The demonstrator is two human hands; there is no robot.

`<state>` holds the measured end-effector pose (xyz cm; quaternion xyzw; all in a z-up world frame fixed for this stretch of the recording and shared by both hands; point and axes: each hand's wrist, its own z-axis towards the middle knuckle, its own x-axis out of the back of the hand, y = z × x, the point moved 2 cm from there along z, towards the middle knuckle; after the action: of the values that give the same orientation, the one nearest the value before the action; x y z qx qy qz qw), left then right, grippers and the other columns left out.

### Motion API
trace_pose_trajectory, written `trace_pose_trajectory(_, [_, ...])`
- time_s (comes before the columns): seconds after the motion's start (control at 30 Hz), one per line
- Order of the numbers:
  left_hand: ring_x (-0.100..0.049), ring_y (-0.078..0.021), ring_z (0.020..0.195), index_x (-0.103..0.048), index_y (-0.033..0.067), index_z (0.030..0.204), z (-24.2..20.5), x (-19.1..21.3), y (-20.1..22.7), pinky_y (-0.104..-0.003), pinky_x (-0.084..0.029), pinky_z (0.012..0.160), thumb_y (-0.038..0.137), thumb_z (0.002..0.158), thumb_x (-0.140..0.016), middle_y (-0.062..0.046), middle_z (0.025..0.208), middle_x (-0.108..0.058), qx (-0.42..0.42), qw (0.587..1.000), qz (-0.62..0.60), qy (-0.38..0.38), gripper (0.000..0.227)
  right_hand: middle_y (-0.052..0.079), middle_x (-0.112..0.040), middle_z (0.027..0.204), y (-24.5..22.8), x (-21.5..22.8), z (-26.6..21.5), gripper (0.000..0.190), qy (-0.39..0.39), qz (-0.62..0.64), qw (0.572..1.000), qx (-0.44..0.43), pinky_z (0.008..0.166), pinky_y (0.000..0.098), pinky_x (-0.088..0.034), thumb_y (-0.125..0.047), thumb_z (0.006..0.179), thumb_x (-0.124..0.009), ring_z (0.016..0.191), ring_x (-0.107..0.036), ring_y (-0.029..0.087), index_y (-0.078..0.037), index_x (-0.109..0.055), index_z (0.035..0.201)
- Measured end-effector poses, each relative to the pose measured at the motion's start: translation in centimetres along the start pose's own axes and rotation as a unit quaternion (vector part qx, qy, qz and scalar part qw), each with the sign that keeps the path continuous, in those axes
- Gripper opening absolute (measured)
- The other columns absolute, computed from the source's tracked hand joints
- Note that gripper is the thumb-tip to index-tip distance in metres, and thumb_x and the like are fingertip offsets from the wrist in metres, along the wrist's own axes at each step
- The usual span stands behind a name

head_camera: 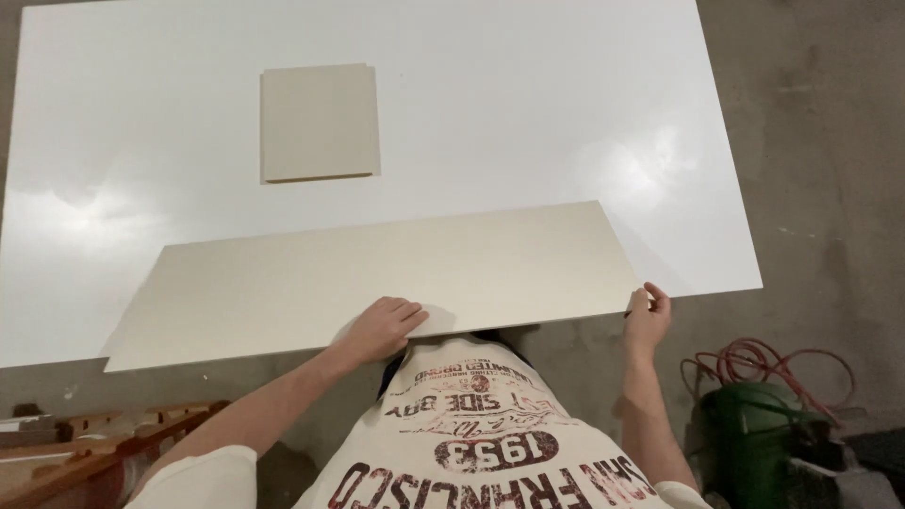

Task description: Collecting and arranging white wooden panels of various sizes on a large work table in a workshop.

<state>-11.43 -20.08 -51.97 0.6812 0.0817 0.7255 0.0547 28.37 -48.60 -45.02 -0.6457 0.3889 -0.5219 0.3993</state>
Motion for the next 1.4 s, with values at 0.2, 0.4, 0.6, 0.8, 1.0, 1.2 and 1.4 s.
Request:
trace_pose_trajectory(0.2, [-0.045,-0.0301,0.139,-0.051,0.0128,0.147,-0.9,-3.4,2.6,-0.047,-0.036,0.117,0.013,0.066,-0.079,-0.011,0.154,-0.047,-0.025,0.999,0.031,0.009,0.086,0.017,-0.059,0.100,9.0,-0.2,0.3,0.029,-0.015,-0.026,0.996,-0.089,0.060,0.0352,-0.055,-0.019,0.101,-0.065,0.070,-0.065,0.023,0.000,-0.062,0.124])
trace_pose_trajectory(0.4, [-0.043,-0.0310,0.142,-0.048,0.0129,0.150,-0.9,-5.6,2.4,-0.048,-0.036,0.119,0.011,0.068,-0.077,-0.011,0.155,-0.044,-0.040,0.998,0.057,-0.006,0.086,0.023,-0.057,0.115,9.7,-0.4,-0.1,0.040,-0.039,-0.035,0.987,-0.154,0.075,0.0398,-0.059,-0.021,0.103,-0.063,0.086,-0.069,0.028,0.004,-0.057,0.133])
trace_pose_trajectory(0.6, [-0.044,-0.0293,0.142,-0.051,0.0155,0.147,-1.3,-7.8,1.7,-0.048,-0.036,0.119,0.009,0.077,-0.067,-0.010,0.153,-0.046,-0.018,0.997,0.061,0.050,0.072,0.023,-0.060,0.111,10.1,-1.2,0.1,0.042,-0.064,-0.033,0.987,-0.143,0.074,0.0404,-0.061,-0.025,0.105,-0.063,0.087,-0.072,0.029,0.006,-0.056,0.133])
trace_pose_trajectory(0.8, [-0.041,-0.0275,0.145,-0.050,0.0145,0.148,-1.5,-8.1,2.1,-0.047,-0.030,0.125,0.021,0.081,-0.073,-0.009,0.154,-0.045,0.020,0.997,0.064,0.034,0.070,0.029,-0.059,0.118,8.1,-0.5,-1.8,0.052,-0.064,-0.040,0.982,-0.174,0.078,0.0414,-0.059,-0.032,0.107,-0.058,0.096,-0.071,0.033,0.012,-0.053,0.135])
trace_pose_trajectory(1.0, [-0.044,-0.0262,0.144,-0.055,0.0087,0.144,2.2,-4.4,6.4,-0.046,-0.028,0.127,0.057,0.091,-0.067,-0.012,0.151,-0.051,0.106,0.994,-0.007,0.032,0.073,0.022,-0.068,0.108,9.9,4.5,-3.9,0.033,-0.066,-0.083,0.985,-0.137,0.079,0.0421,-0.057,-0.020,0.110,-0.052,0.094,-0.072,0.030,0.007,-0.066,0.121])
trace_pose_trajectory(1.2, [-0.053,-0.0313,0.136,-0.060,0.0011,0.138,15.2,-1.5,16.7,-0.044,-0.036,0.119,0.040,0.096,-0.069,-0.018,0.146,-0.057,0.045,0.983,-0.148,0.101,0.058,0.018,-0.071,0.076,12.5,8.5,-4.3,0.030,-0.128,0.037,0.967,-0.218,0.059,0.0365,-0.056,-0.024,0.104,-0.059,0.061,-0.068,0.024,0.005,-0.069,0.101])
trace_pose_trajectory(1.4, [-0.048,-0.0329,0.140,-0.054,0.0031,0.145,33.5,-3.4,34.7,-0.049,-0.034,0.120,0.046,0.097,-0.064,-0.015,0.152,-0.052,-0.170,0.954,-0.223,0.103,0.065,0.023,-0.073,0.117,8.5,16.2,-0.6,0.045,-0.173,0.381,0.872,-0.256,0.087,0.0391,-0.060,-0.036,0.105,-0.042,0.098,-0.074,0.031,0.001,-0.061,0.120])
